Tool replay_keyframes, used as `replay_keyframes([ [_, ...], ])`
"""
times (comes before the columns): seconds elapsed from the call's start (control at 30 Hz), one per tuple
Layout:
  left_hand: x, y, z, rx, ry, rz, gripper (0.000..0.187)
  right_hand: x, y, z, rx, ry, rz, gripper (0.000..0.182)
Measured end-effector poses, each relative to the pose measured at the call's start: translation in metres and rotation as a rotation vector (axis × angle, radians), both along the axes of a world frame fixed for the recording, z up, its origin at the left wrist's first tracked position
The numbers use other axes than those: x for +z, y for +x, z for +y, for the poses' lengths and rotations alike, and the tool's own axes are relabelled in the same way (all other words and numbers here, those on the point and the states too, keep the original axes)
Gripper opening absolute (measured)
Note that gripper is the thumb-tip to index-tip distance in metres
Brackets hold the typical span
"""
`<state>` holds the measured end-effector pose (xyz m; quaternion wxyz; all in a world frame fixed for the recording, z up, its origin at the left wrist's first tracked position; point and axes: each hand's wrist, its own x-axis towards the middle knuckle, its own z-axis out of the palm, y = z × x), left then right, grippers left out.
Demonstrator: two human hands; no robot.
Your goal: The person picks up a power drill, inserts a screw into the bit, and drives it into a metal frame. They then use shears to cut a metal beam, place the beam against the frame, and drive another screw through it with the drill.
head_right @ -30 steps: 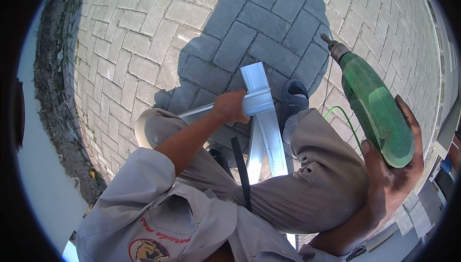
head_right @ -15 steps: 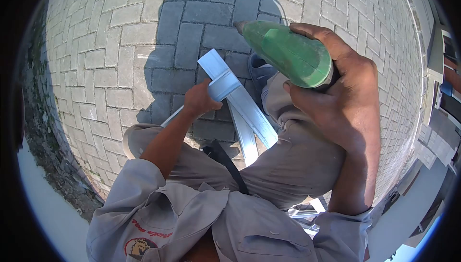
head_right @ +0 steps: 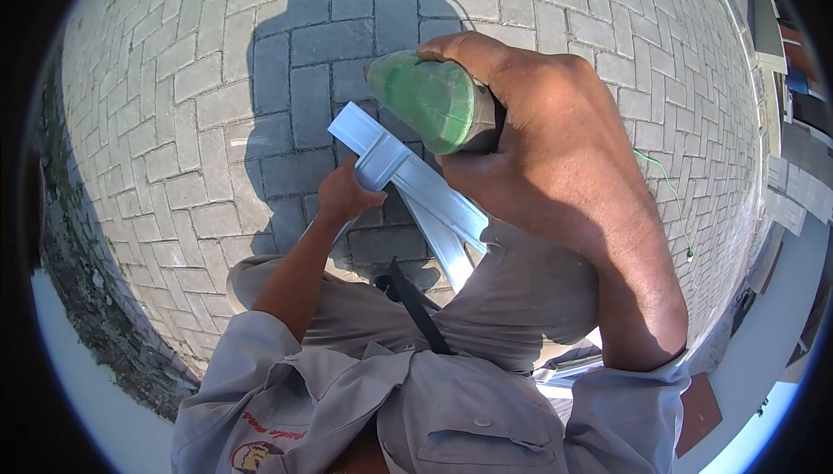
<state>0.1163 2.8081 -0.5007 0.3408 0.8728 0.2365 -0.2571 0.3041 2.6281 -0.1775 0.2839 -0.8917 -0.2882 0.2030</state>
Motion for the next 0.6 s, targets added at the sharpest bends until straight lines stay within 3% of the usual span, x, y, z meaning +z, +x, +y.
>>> replay_keyframes([
  [0.27,0.001,-0.004,0.003,0.042,-0.063,-0.004,0.08,-0.009,-0.007,0.012,0.196,-0.109,0.072,0.06],
  [0.43,0.002,-0.005,0.006,0.06,-0.086,0.032,0.082,-0.023,-0.002,0.026,0.472,-0.358,0.102,0.075],
  [0.6,0.006,-0.002,0.008,0.063,-0.112,0.06,0.075,-0.053,0.006,0.042,0.704,-0.43,0.11,0.078],
])
